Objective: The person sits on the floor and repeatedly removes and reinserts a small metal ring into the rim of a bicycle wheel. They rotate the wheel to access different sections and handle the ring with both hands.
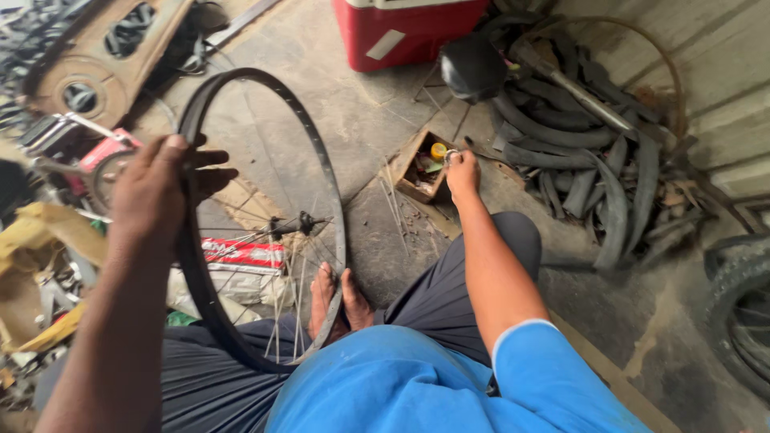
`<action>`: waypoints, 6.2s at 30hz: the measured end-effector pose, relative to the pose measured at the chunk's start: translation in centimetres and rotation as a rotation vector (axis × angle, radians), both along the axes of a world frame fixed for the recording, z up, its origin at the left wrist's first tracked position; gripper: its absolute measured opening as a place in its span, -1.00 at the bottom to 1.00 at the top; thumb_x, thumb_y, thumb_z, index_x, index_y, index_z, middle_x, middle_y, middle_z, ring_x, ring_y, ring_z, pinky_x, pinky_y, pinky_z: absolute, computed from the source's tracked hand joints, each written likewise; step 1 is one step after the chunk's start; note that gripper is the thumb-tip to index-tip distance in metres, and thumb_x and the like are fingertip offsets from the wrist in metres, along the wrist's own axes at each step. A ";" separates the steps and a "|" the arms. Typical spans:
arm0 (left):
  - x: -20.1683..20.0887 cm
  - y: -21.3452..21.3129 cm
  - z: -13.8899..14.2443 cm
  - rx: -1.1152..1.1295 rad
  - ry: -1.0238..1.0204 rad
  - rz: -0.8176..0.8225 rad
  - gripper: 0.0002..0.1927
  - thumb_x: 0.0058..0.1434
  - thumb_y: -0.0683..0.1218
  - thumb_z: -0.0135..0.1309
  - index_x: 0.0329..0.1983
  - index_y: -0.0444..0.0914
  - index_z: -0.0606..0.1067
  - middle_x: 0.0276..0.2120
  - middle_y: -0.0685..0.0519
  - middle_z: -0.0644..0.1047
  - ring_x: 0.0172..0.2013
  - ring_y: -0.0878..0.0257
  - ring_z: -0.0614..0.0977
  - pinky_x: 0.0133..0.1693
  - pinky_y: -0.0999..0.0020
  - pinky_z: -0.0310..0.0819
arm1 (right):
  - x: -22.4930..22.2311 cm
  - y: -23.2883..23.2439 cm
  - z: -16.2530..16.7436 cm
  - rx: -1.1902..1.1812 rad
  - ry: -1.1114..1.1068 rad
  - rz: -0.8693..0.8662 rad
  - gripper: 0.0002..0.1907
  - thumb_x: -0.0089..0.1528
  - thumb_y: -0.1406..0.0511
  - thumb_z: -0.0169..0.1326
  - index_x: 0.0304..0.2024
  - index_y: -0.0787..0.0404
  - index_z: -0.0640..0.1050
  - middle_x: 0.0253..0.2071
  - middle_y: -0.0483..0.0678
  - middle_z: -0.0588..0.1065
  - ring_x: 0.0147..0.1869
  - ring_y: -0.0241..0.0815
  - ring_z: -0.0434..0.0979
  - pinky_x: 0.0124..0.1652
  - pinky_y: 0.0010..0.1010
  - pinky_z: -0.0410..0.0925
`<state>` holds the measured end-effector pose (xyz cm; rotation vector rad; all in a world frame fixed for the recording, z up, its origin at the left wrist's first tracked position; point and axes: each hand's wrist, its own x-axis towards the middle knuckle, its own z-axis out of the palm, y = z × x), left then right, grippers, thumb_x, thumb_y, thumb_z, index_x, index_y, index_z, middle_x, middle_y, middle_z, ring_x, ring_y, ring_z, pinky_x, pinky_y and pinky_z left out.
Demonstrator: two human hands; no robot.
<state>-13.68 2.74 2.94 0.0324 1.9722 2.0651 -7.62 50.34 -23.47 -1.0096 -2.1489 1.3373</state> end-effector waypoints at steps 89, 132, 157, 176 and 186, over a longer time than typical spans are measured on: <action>8.9 -2.4 4.3 -0.525 0.389 0.225 -0.69 0.28 -0.10 0.00 0.06 -0.19 0.57 -0.12 -0.07 0.68 -0.09 0.09 0.73 -0.04 0.25 0.54 | -4.3 -33.0 22.0 0.424 0.533 1.142 -0.85 0.41 0.29 0.03 -0.10 0.27 0.52 -0.28 0.01 0.58 -0.21 -0.11 0.59 -0.19 -0.29 0.46; 14.2 -0.3 0.4 -0.247 0.419 0.029 0.01 0.14 -0.27 0.17 0.58 -0.28 -0.09 0.44 -0.26 0.25 0.43 -0.03 0.35 0.32 0.08 0.30 | -0.3 -12.6 7.5 0.537 -0.160 0.915 -0.73 0.33 0.18 0.02 -0.15 0.28 0.49 -0.27 0.19 0.53 -0.19 0.18 0.56 -0.20 -0.04 0.42; 1.3 6.7 6.2 -0.613 0.307 -0.090 -0.13 0.12 -0.19 -0.01 0.54 -0.13 0.04 0.01 -0.23 0.54 -0.12 0.03 0.62 -0.02 0.20 0.47 | -0.5 -14.2 11.0 -0.513 0.300 0.480 -0.87 0.42 0.34 -0.07 -0.18 0.27 0.46 -0.36 -0.01 0.57 -0.37 -0.26 0.61 -0.38 -0.45 0.45; 5.1 2.3 5.7 -0.782 0.509 0.119 -0.53 0.18 -0.13 0.02 0.18 -0.31 0.41 -0.19 -0.21 0.58 -0.18 -0.09 0.64 -0.08 0.07 0.47 | -4.3 -31.3 18.6 -0.297 0.267 1.000 -0.73 0.46 0.19 -0.09 0.05 0.19 0.54 -0.30 -0.10 0.59 -0.25 -0.34 0.61 -0.24 -0.50 0.49; 3.4 -1.3 1.8 -0.146 0.234 0.142 -0.64 0.45 -0.12 -0.12 0.29 -0.24 0.37 -0.14 0.05 0.58 -0.16 0.36 0.59 -0.09 0.41 0.47 | -1.5 -33.2 18.6 -0.233 0.297 0.883 -0.78 0.46 0.22 -0.11 -0.07 0.23 0.47 -0.35 -0.12 0.57 -0.26 -0.33 0.62 -0.25 -0.48 0.49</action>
